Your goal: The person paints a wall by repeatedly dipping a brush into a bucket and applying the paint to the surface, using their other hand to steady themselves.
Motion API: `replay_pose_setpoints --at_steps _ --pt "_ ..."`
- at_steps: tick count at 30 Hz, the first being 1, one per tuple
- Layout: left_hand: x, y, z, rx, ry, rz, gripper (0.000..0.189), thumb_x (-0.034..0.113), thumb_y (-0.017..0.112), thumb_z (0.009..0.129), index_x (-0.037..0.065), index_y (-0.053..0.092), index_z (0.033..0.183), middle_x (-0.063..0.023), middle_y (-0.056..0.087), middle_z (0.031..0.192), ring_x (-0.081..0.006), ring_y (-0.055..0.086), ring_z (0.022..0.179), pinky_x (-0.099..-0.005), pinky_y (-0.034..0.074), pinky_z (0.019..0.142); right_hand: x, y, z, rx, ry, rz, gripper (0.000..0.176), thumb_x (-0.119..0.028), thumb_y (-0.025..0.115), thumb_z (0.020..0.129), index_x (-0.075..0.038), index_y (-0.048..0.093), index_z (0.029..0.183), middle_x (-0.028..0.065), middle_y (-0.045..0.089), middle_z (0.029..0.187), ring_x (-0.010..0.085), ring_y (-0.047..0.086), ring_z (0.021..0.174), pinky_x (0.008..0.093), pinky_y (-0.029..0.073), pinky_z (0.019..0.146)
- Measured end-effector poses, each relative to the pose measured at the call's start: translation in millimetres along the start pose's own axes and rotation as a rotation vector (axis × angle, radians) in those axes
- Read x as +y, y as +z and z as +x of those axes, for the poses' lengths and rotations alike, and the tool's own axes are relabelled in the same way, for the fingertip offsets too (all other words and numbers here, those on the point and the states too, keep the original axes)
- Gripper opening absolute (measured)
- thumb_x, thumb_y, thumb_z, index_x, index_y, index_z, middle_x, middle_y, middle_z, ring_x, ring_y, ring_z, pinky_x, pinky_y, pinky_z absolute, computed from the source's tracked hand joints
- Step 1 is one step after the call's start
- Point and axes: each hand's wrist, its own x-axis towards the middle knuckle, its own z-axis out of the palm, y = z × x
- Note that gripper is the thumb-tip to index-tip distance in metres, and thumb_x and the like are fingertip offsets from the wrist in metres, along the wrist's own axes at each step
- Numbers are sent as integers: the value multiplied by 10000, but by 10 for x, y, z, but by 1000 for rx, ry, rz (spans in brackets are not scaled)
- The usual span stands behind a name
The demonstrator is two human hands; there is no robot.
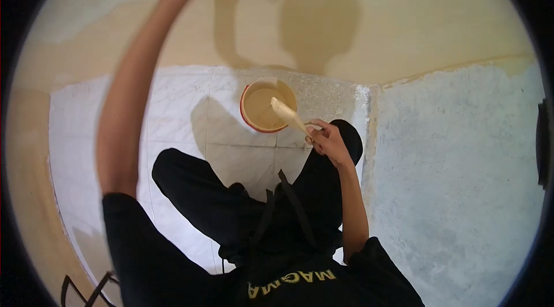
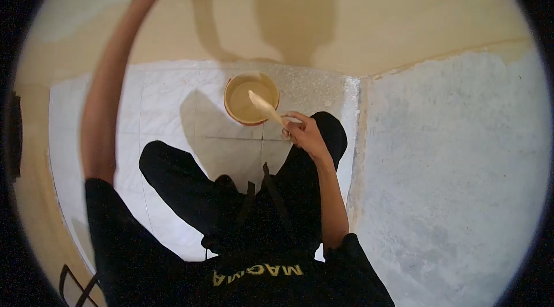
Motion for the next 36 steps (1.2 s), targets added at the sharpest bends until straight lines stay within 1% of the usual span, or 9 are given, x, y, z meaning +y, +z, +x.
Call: replay_pose_setpoints --at_steps 1,2,3,6,11,20,25,28,36 --pt "254 -90 -267 -21 -184 -131 381 228 498 972 41 477 1303 -139 478 1332 -238 452 1205 -415 316 1014 19 -17 -60 15 -22 9 283 -177 588 964 -2 589 1186 55 599 707 40 435 463 196 317 427" --pt "223 -28 -713 164 -180 -216 274 165 601 951 8 567 1174 -154 634 1122 -212 597 1009 -366 452 885 86 -35 -123 -14 18 215 290 -188 576 971 -12 567 1200 63 590 719 31 388 440 180 287 408" --pt "285 -30 -1111 209 -149 -273 197 109 546 980 -17 566 1129 -144 657 1036 -184 625 929 -330 491 839 136 -53 -161 -44 56 420 296 -199 565 978 -22 546 1215 70 581 732 22 341 417 165 257 388" --pt "496 -157 -2146 245 -505 -484 151 26 522 964 -11 524 1110 -116 628 980 -191 644 910 -326 519 833 231 -47 -217 -109 85 653 282 -216 532 991 -27 530 1200 78 575 765 26 332 416 153 267 379" --pt "164 20 -2879 149 -834 -453 164 123 464 1011 -8 525 1089 -91 563 848 -144 544 719 -295 507 706 748 104 78 -104 85 623 241 -248 497 1009 -40 564 1112 57 556 753 18 350 437 154 264 371" --pt "4 399 -3282 -53 -1176 -629 224 247 466 1024 72 559 1128 -34 569 897 -132 588 831 -274 467 753 749 342 179 -177 0 495 323 -288 343 1078 -46 555 1056 18 512 744 70 450 591 219 414 547" --pt "-97 557 -3333 -39 -1248 -681 233 261 489 1007 83 560 1140 -22 573 922 -129 583 849 -270 453 769 1072 478 431 201 -178 149 254 -255 452 1043 -29 567 1040 22 506 701 62 444 596 239 392 533" --pt "-57 569 -3331 -9 -1378 -690 232 258 500 1000 82 558 1140 -16 572 924 -127 577 850 -268 450 767 670 469 287 237 6 -117 230 -238 537 1000 -14 579 1027 27 507 682 59 439 603 255 376 529" --pt "163 371 -3247 -27 -1369 -721 199 234 496 1000 92 553 1128 -12 573 935 -121 558 842 -266 437 783 853 581 222 332 -156 -41 294 -254 572 991 15 624 1098 16 478 638 83 423 580 290 371 527"
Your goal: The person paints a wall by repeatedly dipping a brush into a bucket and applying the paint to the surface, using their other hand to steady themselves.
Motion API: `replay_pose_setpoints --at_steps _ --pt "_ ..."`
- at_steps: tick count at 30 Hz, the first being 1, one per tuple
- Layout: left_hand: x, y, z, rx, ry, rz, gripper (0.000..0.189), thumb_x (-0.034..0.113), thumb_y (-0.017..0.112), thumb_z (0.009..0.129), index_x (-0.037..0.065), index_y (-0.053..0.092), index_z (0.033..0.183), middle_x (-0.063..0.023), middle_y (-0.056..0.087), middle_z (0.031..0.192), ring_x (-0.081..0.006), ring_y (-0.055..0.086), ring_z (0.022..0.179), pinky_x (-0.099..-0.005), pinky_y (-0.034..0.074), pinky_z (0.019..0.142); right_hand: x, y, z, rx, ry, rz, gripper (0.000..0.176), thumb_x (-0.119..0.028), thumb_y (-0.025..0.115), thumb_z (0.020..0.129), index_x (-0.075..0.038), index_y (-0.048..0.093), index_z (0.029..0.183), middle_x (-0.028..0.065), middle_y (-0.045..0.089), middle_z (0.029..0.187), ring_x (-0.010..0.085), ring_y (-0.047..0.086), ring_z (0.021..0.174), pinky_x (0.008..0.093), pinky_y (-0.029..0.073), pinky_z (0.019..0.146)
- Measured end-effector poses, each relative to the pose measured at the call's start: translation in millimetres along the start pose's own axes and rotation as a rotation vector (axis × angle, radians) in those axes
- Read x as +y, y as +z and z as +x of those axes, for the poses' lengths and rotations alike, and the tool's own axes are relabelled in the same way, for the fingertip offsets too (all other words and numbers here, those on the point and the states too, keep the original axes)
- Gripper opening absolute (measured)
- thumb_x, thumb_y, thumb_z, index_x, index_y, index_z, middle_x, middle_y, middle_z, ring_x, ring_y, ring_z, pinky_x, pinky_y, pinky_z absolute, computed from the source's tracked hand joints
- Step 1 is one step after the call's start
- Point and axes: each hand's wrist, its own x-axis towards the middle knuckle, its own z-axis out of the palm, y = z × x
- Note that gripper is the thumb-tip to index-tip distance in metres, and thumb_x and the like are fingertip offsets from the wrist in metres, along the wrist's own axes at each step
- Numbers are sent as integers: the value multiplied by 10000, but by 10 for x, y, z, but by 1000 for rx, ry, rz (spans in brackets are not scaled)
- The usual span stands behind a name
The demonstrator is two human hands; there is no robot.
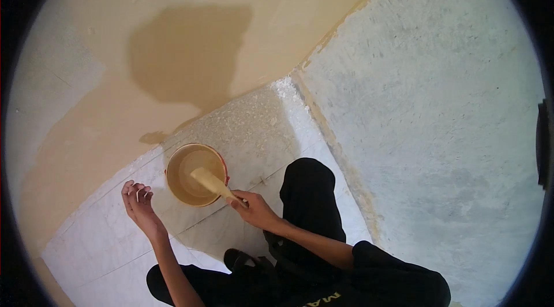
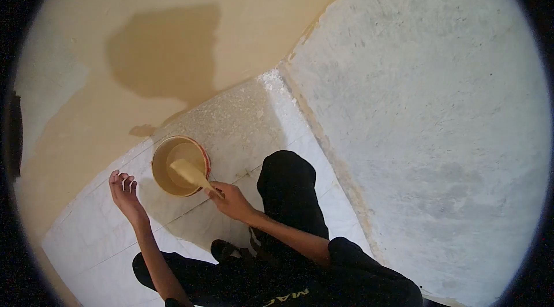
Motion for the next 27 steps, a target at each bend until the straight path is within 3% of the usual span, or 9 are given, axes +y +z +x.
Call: replay_pose_setpoints --at_steps 5,8,10,13,17,18,20,22,27 --pt "37 132 -44 9 35 40 207 244 508 995 98 555 1133 -21 567 979 -120 556 842 -269 437 777 58 -94 12 -11 -31 -73 312 -252 506 1021 35 619 1069 57 467 624 107 428 580 316 379 534" --pt "18 113 -72 -19 82 82 243 257 500 990 111 550 1179 -13 564 1052 -129 543 884 -283 430 813 -139 -161 -20 -96 -42 -100 328 -252 465 1030 38 614 1005 131 483 603 182 463 538 359 393 531" --pt "21 178 -106 96 29 -60 224 238 548 968 112 556 1153 5 554 1027 -114 532 864 -261 414 775 -449 -214 -12 -196 -45 -253 322 -245 448 1030 37 593 976 200 500 606 291 487 516 406 408 538" --pt "-93 261 -204 182 -30 -150 204 240 546 964 128 552 1135 24 530 981 -101 475 801 -258 386 747 -289 -96 101 -138 -145 -248 313 -250 438 1030 26 583 1001 222 520 620 354 489 515 435 415 547" --pt "-66 401 -291 270 -118 -240 133 228 515 981 136 539 1075 38 488 896 -81 407 717 -238 350 662 -361 -46 7 -16 -216 -214 307 -260 443 1031 16 576 1011 199 511 607 328 493 519 435 418 558" --pt "-89 425 -260 252 -92 -226 133 228 515 981 136 539 1075 38 488 896 -81 407 717 -238 350 662 -329 -32 -45 -49 -181 -157 313 -269 445 1032 14 577 1005 188 510 605 303 488 523 429 416 560" --pt "-116 431 -210 153 268 45 79 209 489 996 138 516 1020 37 468 849 -67 386 682 -220 322 602 -339 -2 -207 -97 -166 -71 319 -277 447 1032 12 577 999 176 510 603 277 483 526 423 414 561" --pt "138 530 -349 123 361 -11 49 160 448 1003 124 475 985 18 446 826 -61 374 665 -214 305 572 -432 -25 -345 -59 -174 -63 343 -288 446 1036 17 572 942 150 485 595 219 449 538 406 405 558" --pt "404 349 -880 78 526 80 105 176 469 1015 75 487 1038 -9 440 855 -73 393 691 -227 338 587 -293 -27 -209 20 -210 -47 318 -271 487 1017 30 582 977 203 563 640 269 495 539 400 425 557"
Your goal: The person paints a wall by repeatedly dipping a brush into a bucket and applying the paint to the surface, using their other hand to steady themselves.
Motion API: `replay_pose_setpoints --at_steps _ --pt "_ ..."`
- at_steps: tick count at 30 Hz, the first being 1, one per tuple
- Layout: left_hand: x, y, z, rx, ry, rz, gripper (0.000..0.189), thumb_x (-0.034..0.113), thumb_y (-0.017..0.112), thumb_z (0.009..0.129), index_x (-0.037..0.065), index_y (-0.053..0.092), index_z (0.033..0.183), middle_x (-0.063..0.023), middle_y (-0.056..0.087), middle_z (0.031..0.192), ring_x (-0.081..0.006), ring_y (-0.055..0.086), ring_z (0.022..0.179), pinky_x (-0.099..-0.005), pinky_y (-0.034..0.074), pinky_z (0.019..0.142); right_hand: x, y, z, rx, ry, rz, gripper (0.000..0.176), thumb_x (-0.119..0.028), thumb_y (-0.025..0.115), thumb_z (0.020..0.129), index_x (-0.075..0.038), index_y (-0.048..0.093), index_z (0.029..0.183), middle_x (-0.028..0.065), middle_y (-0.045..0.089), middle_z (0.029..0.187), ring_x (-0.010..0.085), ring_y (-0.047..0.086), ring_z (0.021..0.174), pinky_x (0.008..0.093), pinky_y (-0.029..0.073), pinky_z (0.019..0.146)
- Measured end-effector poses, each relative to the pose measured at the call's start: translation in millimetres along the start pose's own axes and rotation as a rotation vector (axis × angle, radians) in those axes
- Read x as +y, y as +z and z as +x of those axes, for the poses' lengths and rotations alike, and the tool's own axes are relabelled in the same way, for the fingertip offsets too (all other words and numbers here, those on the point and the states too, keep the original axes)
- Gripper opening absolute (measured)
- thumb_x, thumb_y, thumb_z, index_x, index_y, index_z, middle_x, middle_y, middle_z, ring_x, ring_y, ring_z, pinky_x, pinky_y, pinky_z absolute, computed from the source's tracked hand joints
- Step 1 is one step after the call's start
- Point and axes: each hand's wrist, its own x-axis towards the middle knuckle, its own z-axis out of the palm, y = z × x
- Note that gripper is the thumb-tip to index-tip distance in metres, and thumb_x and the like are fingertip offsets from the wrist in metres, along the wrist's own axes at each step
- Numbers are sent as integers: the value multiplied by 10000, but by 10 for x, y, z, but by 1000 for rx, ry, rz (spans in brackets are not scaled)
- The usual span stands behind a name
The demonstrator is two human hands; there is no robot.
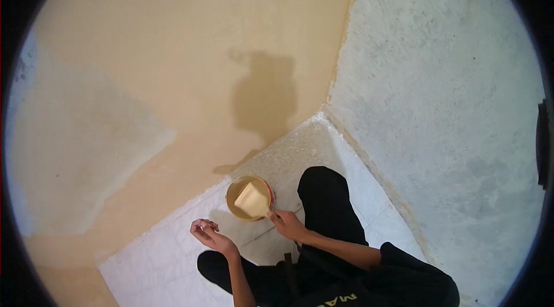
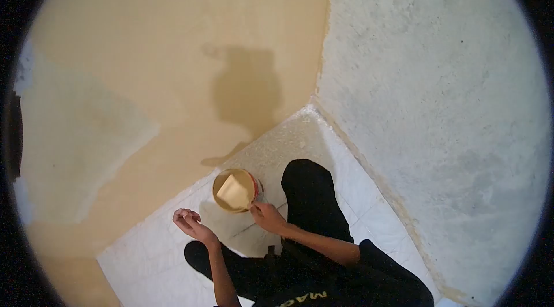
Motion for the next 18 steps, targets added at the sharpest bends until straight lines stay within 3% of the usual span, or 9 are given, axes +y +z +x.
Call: replay_pose_setpoints --at_steps 3,4,5,6,8,9,12,15,18 --pt "378 -230 69 -20 142 279 130 180 481 1013 51 480 1028 -22 436 857 -105 411 744 -254 367 660 -31 15 41 30 29 62 288 -236 546 986 30 571 881 167 515 617 248 510 548 408 426 563" --pt "430 -354 234 -37 187 330 186 198 488 1017 13 489 1041 -56 487 922 -151 470 858 -287 406 797 -27 23 76 106 -74 34 255 -212 568 958 36 585 901 202 563 667 310 579 614 417 451 590" --pt "571 -355 430 -1 241 387 228 217 489 1019 -7 495 1063 -82 509 977 -173 485 917 -308 407 855 -14 26 108 179 -174 6 229 -187 591 930 42 599 921 236 610 717 371 649 680 425 477 618" --pt "774 -288 670 36 289 447 271 236 490 1022 -27 501 1085 -108 532 1031 -195 499 977 -328 409 912 11 2 162 151 -172 19 229 -187 591 930 42 599 921 236 610 717 371 649 680 425 477 618" --pt "1161 -109 1234 32 558 627 403 277 478 1025 -71 491 1227 -166 535 1189 -251 492 1136 -371 350 1033 72 -42 225 54 -19 -155 220 -148 607 882 59 610 957 293 637 814 432 661 827 436 505 668" --pt "1396 77 1523 37 683 635 384 220 462 1017 -77 481 1260 -196 519 1262 -295 465 1220 -393 316 1073 56 -55 220 32 -15 -154 220 -148 607 882 59 610 957 293 637 814 432 661 827 436 505 668" --pt "1980 760 2357 171 1117 600 471 264 490 1018 -38 388 1364 -204 376 1433 -341 332 1348 -465 238 1124 29 -86 197 58 -12 -119 226 -137 600 879 72 609 963 303 629 797 427 660 797 439 503 659" --pt "2014 1222 3242 279 1274 713 485 247 461 981 -11 382 1384 -233 345 1452 -386 286 1369 -515 215 1119 57 -71 197 17 37 -179 256 -178 595 887 76 582 915 298 626 759 445 645 755 487 498 647" --pt "1901 1378 3246 426 1315 737 513 279 439 945 5 395 1377 -243 340 1455 -388 277 1374 -550 188 1116 18 -105 199 1 -26 -204 257 -184 593 891 72 580 922 295 628 762 443 647 757 483 497 639"
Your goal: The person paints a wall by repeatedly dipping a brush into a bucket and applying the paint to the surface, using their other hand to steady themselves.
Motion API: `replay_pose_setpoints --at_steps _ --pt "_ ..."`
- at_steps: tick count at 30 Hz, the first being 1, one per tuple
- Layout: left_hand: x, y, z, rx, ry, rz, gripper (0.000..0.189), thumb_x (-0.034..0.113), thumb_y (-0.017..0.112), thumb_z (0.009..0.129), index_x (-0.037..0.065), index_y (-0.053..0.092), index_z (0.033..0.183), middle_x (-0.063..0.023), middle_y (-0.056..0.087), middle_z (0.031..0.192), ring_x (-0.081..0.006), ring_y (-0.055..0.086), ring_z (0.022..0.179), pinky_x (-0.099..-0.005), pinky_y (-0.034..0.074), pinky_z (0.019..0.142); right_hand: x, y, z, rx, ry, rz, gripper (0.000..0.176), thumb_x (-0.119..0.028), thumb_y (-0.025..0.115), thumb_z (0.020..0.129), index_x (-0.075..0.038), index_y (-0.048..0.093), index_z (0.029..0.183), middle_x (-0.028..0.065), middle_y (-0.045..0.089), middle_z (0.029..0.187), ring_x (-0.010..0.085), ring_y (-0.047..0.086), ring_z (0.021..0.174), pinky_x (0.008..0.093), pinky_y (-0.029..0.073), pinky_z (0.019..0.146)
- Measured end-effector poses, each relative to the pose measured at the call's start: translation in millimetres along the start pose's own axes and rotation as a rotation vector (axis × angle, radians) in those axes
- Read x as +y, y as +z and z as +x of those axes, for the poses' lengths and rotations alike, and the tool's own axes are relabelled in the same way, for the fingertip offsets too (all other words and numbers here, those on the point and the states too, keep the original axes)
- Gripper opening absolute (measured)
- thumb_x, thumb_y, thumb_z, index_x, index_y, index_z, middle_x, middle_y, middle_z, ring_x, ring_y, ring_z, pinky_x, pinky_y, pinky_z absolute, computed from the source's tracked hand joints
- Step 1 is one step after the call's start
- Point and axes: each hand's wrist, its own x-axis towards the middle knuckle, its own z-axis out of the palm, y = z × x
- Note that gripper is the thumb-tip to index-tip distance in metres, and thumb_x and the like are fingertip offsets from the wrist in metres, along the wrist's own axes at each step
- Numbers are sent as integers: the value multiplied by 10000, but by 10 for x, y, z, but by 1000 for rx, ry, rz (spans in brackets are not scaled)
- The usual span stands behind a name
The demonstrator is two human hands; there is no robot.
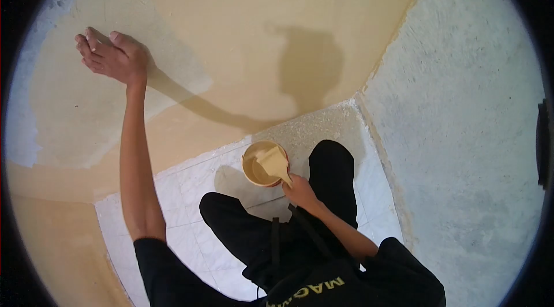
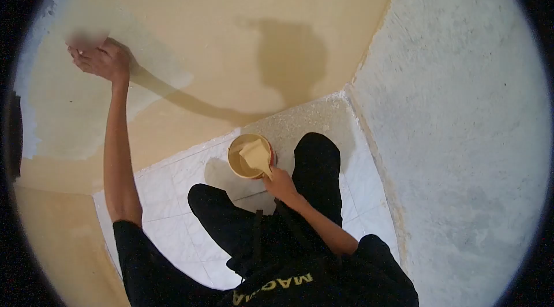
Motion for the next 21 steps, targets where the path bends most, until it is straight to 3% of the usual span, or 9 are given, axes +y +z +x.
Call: replay_pose_setpoints --at_steps 4,10,13,15,16,19,21 --pt "-74 4 -37 -32 -5 -16 546 322 444 921 19 399 1373 -243 333 1460 -374 259 1390 -560 155 1120 31 71 -3 9 76 88 255 -184 600 889 63 577 946 287 635 777 440 647 784 480 495 643" --pt "-328 142 -112 -68 61 70 632 392 473 871 7 385 1365 -243 327 1432 -424 287 1287 -576 187 1054 120 221 93 27 59 61 237 -147 607 882 64 564 982 281 643 801 443 650 787 468 499 652" --pt "-294 216 -109 -89 -87 48 637 427 470 865 16 391 1346 -247 310 1414 -408 293 1226 -587 193 1019 115 233 104 -21 143 15 232 -124 587 879 58 586 1024 268 632 796 412 657 754 429 494 644" --pt "-363 264 -97 12 -3 283 551 453 447 868 65 473 1258 -220 404 1337 -391 355 1171 -519 292 912 100 209 82 -53 66 -47 240 -124 595 885 53 584 1045 265 636 806 404 661 758 427 494 639" --pt "-392 247 -134 11 0 297 551 453 447 868 65 473 1258 -220 404 1337 -391 355 1171 -519 292 912 86 219 57 -66 61 -48 240 -124 595 885 53 584 1045 265 636 806 404 661 758 427 494 639" --pt "-134 169 -141 67 59 124 561 341 363 991 68 339 1480 -142 262 1566 -289 221 1438 -509 119 1151 92 249 24 -41 81 59 226 -142 593 906 43 587 1036 266 633 807 409 652 744 431 486 626" --pt "-163 165 -145 24 52 95 605 380 327 986 76 299 1508 -138 230 1575 -317 170 1448 -546 87 1144 148 262 46 -77 -12 -186 247 -170 605 918 56 567 1011 251 646 760 398 664 729 447 510 597"
